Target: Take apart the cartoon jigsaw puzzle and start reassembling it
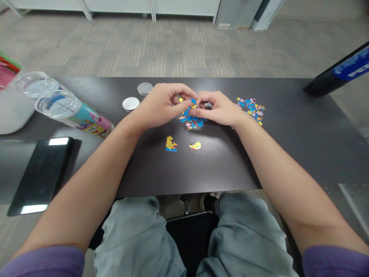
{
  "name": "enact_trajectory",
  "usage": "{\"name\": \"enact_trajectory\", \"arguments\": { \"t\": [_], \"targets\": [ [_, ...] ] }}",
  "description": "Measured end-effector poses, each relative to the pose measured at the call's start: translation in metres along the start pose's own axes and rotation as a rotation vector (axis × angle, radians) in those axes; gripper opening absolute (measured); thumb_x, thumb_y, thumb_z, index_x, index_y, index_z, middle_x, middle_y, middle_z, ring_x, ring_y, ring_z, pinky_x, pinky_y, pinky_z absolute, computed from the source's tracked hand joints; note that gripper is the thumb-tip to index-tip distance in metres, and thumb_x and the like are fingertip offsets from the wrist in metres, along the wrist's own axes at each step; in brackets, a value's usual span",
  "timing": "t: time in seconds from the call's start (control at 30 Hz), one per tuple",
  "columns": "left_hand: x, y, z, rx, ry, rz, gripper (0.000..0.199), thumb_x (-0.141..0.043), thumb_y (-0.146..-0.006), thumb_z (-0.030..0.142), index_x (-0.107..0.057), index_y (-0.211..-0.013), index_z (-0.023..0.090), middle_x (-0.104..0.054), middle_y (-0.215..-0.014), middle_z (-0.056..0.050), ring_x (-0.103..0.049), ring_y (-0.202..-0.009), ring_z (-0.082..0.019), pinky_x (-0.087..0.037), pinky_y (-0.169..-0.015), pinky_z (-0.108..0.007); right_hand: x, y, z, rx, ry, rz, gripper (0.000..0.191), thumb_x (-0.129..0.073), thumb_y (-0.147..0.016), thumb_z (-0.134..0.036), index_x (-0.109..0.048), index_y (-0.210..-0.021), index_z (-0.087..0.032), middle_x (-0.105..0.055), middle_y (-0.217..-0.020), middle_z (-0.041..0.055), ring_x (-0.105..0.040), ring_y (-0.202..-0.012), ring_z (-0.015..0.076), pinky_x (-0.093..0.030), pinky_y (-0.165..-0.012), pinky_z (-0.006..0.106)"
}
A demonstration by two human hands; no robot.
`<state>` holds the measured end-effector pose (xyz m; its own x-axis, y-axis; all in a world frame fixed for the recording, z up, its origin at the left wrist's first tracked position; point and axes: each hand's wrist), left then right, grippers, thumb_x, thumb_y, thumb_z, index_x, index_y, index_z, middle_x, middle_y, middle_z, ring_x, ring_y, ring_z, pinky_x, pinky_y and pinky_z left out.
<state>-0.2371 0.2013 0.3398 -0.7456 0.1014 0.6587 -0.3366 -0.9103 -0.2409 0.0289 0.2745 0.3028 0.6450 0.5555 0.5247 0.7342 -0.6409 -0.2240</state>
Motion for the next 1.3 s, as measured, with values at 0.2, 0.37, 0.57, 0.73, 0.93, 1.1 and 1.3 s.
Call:
{"name": "enact_trajectory", "arguments": {
  "t": [0.2, 0.37, 0.57, 0.73, 0.93, 1.1, 1.3],
  "targets": [
    [0.002, -0.003, -0.012, 0.07, -0.002, 0.102, 0.022, -0.085, -0.099, 0.038, -0.092, -0.118, 0.029, -0.081, -0.09, -0.002, -0.062, -0.075, -0.02, -0.05, -0.072, -0.039, 0.008, 0.0, 0.005, -0.019, 0.07, 0.096, 0.052, -0.099, -0.101, -0.08, -0.087, -0.106, -0.03, -0.078, -0.094, 0.0022, -0.062, -0.087, 0.0246, -0.053, -0.088, 0.044],
    [0.008, -0.003, -0.019, 0.089, -0.054, 0.054, 0.018, -0.082, -0.101, 0.036, -0.092, -0.114, 0.029, -0.08, -0.087, -0.001, -0.061, -0.072, -0.02, -0.048, -0.073, -0.04, 0.024, 0.001, 0.019, -0.091, 0.207, 0.264, 0.036, -0.096, -0.105, -0.064, -0.087, -0.109, -0.03, -0.08, -0.097, 0.0046, -0.066, -0.09, 0.0275, -0.055, -0.095, 0.048],
    [0.014, -0.004, -0.033, 0.128, -0.155, -0.025, 0.019, -0.093, -0.095, 0.032, -0.091, -0.114, 0.03, -0.083, -0.086, 0.001, -0.07, -0.078, -0.022, -0.055, -0.083, -0.041, 0.025, 0.005, 0.024, -0.138, 0.406, 0.256, 0.023, -0.097, -0.103, -0.05, -0.089, -0.103, -0.028, -0.079, -0.091, 0.0033, -0.071, -0.091, 0.0285, -0.047, -0.124, 0.065],
    [0.02, -0.005, -0.043, 0.183, -0.195, -0.045, 0.008, -0.093, -0.093, 0.03, -0.089, -0.1, 0.031, -0.083, -0.082, 0.0, -0.074, -0.079, -0.024, -0.056, -0.085, -0.042, 0.021, 0.006, 0.026, -0.152, 0.453, 0.191, 0.018, -0.094, -0.105, -0.045, -0.092, -0.106, -0.028, -0.082, -0.093, 0.003, -0.072, -0.091, 0.0275, -0.044, -0.125, 0.065],
    [0.022, -0.005, -0.046, 0.19, -0.228, -0.135, 0.009, -0.093, -0.093, 0.035, -0.091, -0.101, 0.031, -0.084, -0.083, 0.0, -0.076, -0.082, -0.026, -0.053, -0.083, -0.042, 0.017, 0.004, 0.031, -0.15, 0.493, 0.19, 0.018, -0.094, -0.106, -0.042, -0.094, -0.119, -0.03, -0.082, -0.1, 0.0036, -0.073, -0.094, 0.0286, -0.045, -0.12, 0.063],
    [0.02, -0.005, -0.039, 0.189, -0.274, -0.152, 0.013, -0.095, -0.091, 0.039, -0.091, -0.1, 0.032, -0.085, -0.084, 0.0, -0.073, -0.079, -0.025, -0.049, -0.083, -0.042, 0.012, 0.002, 0.03, -0.134, 0.461, 0.19, 0.02, -0.099, -0.103, -0.043, -0.094, -0.116, -0.029, -0.083, -0.108, 0.0053, -0.075, -0.101, 0.0304, -0.044, -0.123, 0.063],
    [0.014, -0.003, -0.048, 0.174, -0.322, 0.017, 0.009, -0.094, -0.091, 0.041, -0.091, -0.097, 0.034, -0.082, -0.083, -0.001, -0.072, -0.083, -0.028, -0.052, -0.084, -0.044, 0.011, 0.002, 0.031, -0.16, 0.411, 0.196, 0.023, -0.103, -0.099, -0.043, -0.091, -0.109, -0.027, -0.082, -0.102, 0.0042, -0.073, -0.098, 0.029, -0.045, -0.127, 0.067]
  ]
}}
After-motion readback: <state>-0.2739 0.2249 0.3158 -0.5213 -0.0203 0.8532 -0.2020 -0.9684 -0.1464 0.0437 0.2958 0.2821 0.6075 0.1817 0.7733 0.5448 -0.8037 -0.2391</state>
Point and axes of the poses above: each hand's wrist, its own y-axis away from the middle knuckle, its own x-axis out of the back of the hand, z = x × y
